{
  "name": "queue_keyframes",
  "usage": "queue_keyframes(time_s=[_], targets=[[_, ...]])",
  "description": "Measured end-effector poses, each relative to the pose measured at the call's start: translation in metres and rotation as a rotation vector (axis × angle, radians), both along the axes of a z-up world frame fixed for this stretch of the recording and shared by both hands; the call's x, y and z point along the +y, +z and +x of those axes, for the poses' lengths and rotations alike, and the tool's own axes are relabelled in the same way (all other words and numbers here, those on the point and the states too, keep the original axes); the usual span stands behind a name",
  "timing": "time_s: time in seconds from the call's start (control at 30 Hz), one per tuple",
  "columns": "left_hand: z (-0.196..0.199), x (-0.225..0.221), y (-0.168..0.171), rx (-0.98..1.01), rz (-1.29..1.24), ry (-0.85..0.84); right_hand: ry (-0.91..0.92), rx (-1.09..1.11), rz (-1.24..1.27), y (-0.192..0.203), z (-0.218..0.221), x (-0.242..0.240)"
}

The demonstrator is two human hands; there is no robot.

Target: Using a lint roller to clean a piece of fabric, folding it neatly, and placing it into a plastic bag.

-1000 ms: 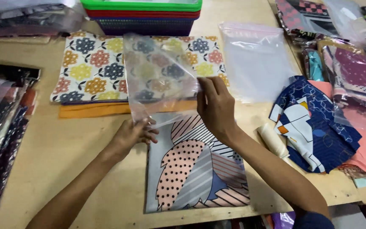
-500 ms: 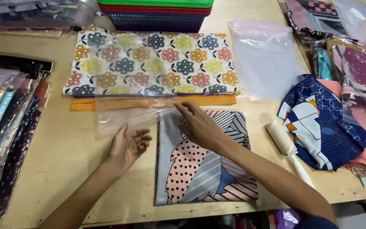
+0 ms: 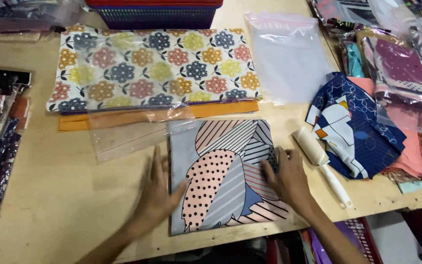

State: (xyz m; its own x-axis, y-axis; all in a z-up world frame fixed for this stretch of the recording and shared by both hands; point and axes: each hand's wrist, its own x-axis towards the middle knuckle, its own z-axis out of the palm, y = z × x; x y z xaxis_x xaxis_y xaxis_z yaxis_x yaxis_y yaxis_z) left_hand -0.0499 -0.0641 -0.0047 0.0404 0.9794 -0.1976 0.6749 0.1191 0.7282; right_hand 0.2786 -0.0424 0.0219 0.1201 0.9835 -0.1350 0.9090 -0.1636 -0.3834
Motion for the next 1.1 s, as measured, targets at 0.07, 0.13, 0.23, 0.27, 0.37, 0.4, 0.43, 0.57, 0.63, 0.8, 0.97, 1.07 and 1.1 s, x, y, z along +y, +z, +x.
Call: queue_keyframes(time_s=[0.07, 0.13, 0.23, 0.27, 0.37, 0.4, 0.43, 0.57, 0.63, 0.8, 0.97, 1.07, 1.1], targets=[[0.011, 0.021, 0.03, -0.186, -0.045, 0.038, -0.023, -0.028, 0.052, -0.026, 0.007, 0.022], [0.019, 0.04, 0.041, -0.372, -0.087, 0.079, -0.042, -0.054, 0.108, -0.043, 0.006, 0.043], [0.021, 0.068, 0.031, -0.37, -0.195, 0.171, -0.115, -0.03, 0.168, -0.058, -0.003, 0.071], [0.019, 0.077, 0.029, -0.333, -0.227, 0.203, -0.122, -0.027, 0.169, -0.063, -0.004, 0.078], [0.028, 0.078, 0.038, -0.341, -0.21, 0.241, -0.142, 0.021, 0.148, -0.053, -0.016, 0.081], [0.033, 0.075, 0.044, -0.39, -0.161, 0.243, -0.157, 0.062, 0.125, -0.045, -0.02, 0.08], [0.034, 0.076, 0.043, -0.388, -0.158, 0.243, -0.157, 0.064, 0.128, -0.033, -0.026, 0.078], [0.04, 0.074, 0.053, -0.539, -0.15, 0.29, -0.19, 0.271, 0.069, -0.006, -0.038, 0.069], [0.041, 0.073, 0.062, -0.572, -0.172, 0.316, -0.196, 0.326, 0.085, -0.002, -0.041, 0.066], [0.037, 0.079, 0.054, -0.921, -0.264, 0.385, -0.076, 0.421, 0.197, 0.0, -0.037, 0.057], [0.033, 0.076, 0.066, -0.63, -0.089, 0.041, -0.007, 0.363, 0.248, -0.009, -0.028, 0.063], [0.035, 0.09, 0.057, -0.436, 0.233, -0.159, -0.018, 0.315, 0.292, -0.028, -0.025, 0.061], [0.035, 0.097, 0.048, -0.293, 0.381, -0.216, -0.04, 0.313, 0.314, -0.038, -0.023, 0.06]])
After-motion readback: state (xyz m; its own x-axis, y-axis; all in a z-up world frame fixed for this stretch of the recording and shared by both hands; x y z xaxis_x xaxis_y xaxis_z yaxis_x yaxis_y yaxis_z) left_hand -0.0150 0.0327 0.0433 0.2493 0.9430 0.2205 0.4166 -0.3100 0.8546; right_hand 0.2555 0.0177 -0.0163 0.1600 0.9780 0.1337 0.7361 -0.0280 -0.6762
